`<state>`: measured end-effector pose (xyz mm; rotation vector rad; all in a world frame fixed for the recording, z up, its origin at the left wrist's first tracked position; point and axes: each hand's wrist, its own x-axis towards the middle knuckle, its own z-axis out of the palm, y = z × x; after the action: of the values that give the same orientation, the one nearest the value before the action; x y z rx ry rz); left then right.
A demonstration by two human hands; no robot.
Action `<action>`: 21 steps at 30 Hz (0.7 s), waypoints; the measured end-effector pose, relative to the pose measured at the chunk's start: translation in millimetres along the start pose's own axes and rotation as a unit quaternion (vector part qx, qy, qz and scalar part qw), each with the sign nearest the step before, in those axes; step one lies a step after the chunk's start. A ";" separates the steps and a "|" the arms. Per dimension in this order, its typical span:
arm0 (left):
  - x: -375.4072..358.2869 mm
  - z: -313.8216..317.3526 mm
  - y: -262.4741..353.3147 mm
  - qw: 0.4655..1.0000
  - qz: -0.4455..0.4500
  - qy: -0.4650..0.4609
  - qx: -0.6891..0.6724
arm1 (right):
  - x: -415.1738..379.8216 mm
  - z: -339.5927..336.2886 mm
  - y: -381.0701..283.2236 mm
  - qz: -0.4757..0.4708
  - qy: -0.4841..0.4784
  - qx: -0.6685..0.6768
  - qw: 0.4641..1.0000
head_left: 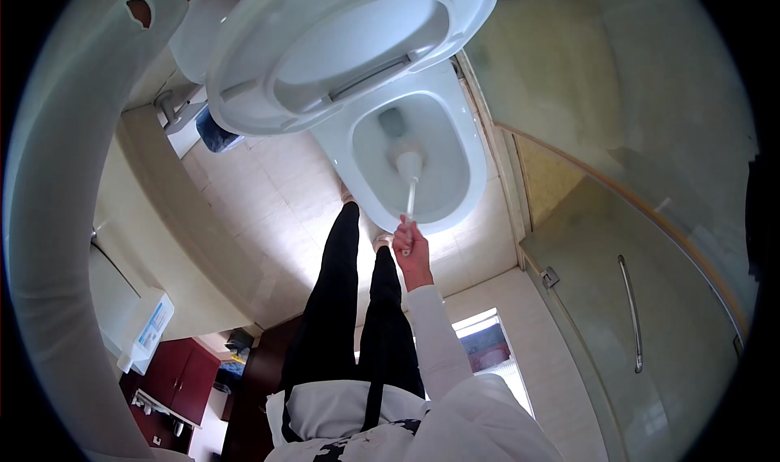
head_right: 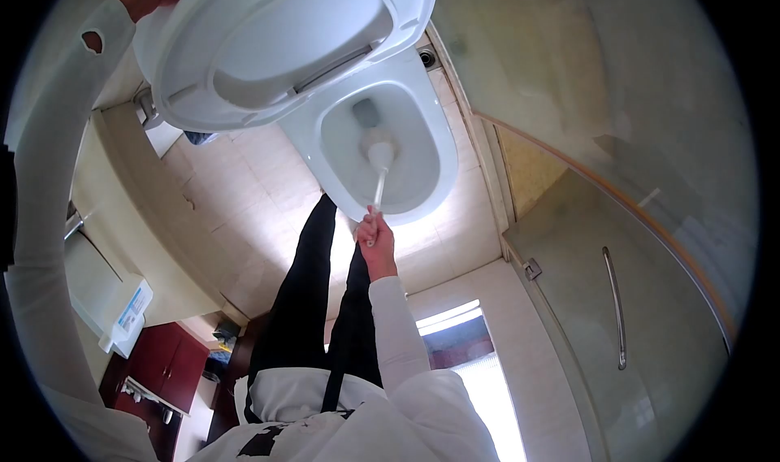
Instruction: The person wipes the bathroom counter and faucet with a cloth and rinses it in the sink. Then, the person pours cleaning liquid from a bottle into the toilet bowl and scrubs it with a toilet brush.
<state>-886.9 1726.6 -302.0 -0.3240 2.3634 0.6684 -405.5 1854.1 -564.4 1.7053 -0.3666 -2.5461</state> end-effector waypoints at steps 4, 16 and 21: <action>3.3 -0.1 -1.9 1.000 0.005 -0.005 -0.022 | -0.9 5.7 1.0 0.064 -0.059 0.112 0.990; 10.8 -0.1 -4.0 1.000 -0.003 0.007 -0.008 | 10.0 52.5 23.7 -0.238 0.241 -0.401 0.851; 8.9 -0.2 -4.7 1.000 0.002 0.005 -0.027 | 41.0 124.9 62.3 -0.217 0.092 -0.356 0.904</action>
<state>-891.9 1722.0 -309.4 -0.3462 2.3594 0.7344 -541.3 1807.0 -542.2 1.7962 0.9367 -2.2591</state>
